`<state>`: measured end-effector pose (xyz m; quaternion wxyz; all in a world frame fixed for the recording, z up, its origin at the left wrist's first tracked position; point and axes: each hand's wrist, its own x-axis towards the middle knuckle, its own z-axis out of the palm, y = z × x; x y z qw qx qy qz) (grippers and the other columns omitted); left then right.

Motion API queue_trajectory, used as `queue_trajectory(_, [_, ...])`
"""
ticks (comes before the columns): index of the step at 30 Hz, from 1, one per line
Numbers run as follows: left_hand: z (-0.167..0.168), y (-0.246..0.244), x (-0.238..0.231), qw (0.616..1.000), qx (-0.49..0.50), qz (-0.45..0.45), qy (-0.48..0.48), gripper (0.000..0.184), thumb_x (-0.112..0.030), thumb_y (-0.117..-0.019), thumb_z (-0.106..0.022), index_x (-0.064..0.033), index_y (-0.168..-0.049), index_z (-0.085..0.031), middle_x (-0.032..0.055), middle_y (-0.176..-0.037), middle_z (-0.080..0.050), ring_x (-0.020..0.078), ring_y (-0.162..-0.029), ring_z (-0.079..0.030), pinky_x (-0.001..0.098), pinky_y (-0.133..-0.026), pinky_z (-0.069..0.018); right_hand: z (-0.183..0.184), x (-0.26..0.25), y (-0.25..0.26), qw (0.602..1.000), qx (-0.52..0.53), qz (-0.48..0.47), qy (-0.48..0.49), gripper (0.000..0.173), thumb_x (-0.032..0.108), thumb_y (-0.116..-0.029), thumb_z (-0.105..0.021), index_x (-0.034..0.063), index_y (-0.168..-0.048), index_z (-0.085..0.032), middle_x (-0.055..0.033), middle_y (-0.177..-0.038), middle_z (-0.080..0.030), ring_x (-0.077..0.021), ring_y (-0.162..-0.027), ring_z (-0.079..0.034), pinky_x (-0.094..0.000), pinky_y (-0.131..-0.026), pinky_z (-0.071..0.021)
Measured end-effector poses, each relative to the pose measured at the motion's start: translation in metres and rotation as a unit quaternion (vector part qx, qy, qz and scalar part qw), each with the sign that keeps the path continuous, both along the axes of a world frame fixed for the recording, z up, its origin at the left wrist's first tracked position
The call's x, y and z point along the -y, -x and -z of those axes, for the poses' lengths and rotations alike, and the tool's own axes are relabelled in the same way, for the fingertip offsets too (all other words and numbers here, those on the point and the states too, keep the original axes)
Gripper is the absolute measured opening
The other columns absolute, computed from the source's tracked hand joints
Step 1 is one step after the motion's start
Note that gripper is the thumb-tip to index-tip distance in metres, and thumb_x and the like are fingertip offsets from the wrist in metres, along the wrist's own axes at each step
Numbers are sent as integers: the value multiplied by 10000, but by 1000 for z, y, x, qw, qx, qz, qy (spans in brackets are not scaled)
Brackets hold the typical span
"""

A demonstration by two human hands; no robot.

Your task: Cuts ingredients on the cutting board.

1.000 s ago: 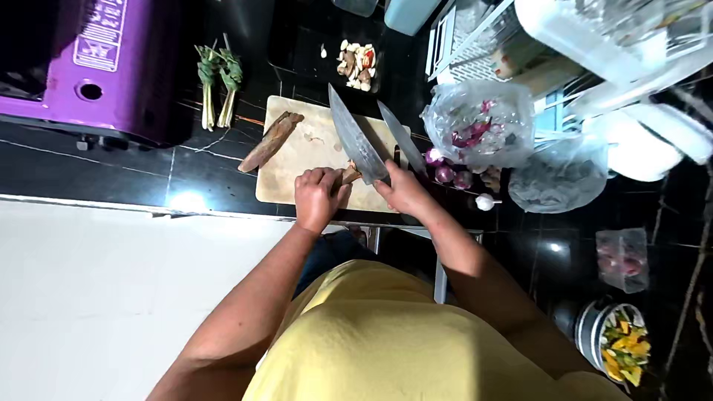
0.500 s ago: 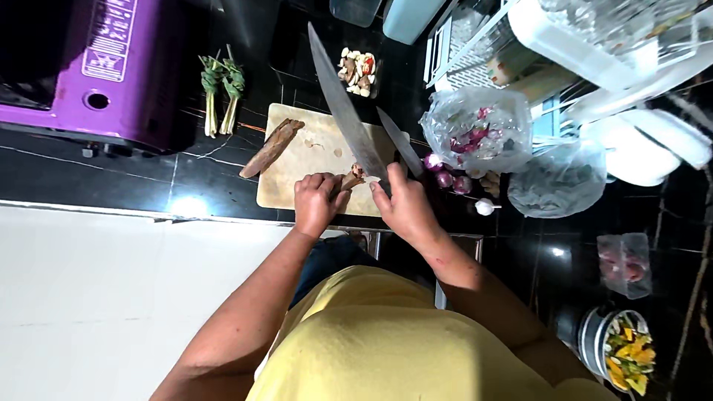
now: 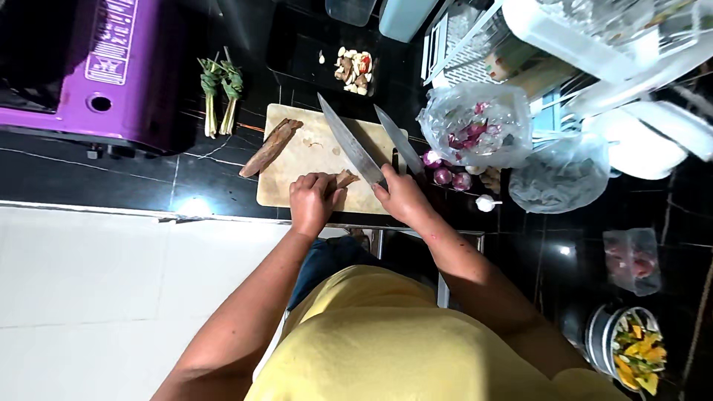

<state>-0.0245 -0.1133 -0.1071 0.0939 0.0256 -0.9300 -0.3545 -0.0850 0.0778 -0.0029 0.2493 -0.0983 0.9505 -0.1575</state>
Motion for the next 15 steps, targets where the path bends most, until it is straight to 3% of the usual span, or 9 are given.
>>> queue_trajectory(4, [0,10,-14,1000,0,3,-9,405,-297,-891,-802,-98,-1235,-725,184,-1127,-710,393,-1023,-668,578,-888,-504,-9,6,-18,998,-62,4,29,317,300,-1053,-585,50,-1244,-548,-128,-732,-643,-304,-673,-681,-487,-619,-565])
queue_trajectory(6, [-4,8,-13,1000,9,10,-10,513,-344,-862,-828,-65,-1271,-690,201,-1152,-699,407,-1061,-664,585,-919,-515,-7,8,-25,996,-80,-2,41,293,272,-1045,-598,33,-1211,-560,-133,-736,-646,-306,-685,-686,-485,-627,-568])
queue_trajectory(10, [-1,-3,-6,1000,5,16,-12,381,-247,-885,-811,-22,-1178,-716,206,-1117,-696,406,-1047,-658,567,-919,-520,10,12,-28,999,-46,-7,16,305,275,-1054,-581,33,-1238,-558,-159,-810,-674,-340,-772,-708,-511,-693,-575])
queue_trajectory(13, [-2,-3,-5,1000,11,15,-13,332,-224,-896,-790,-13,-1145,-730,208,-1092,-699,401,-1036,-662,565,-929,-519,-8,11,-26,997,-53,-10,46,299,292,-1052,-590,50,-1226,-563,-130,-748,-650,-296,-684,-681,-477,-634,-564])
queue_trajectory(15, [-5,-1,-5,999,24,19,-16,332,-221,-896,-789,-3,-1138,-725,219,-1099,-691,412,-1046,-656,577,-946,-510,-32,9,-34,981,-147,-16,125,268,258,-1030,-614,32,-1171,-589,-84,-681,-612,-225,-583,-627,-411,-545,-537])
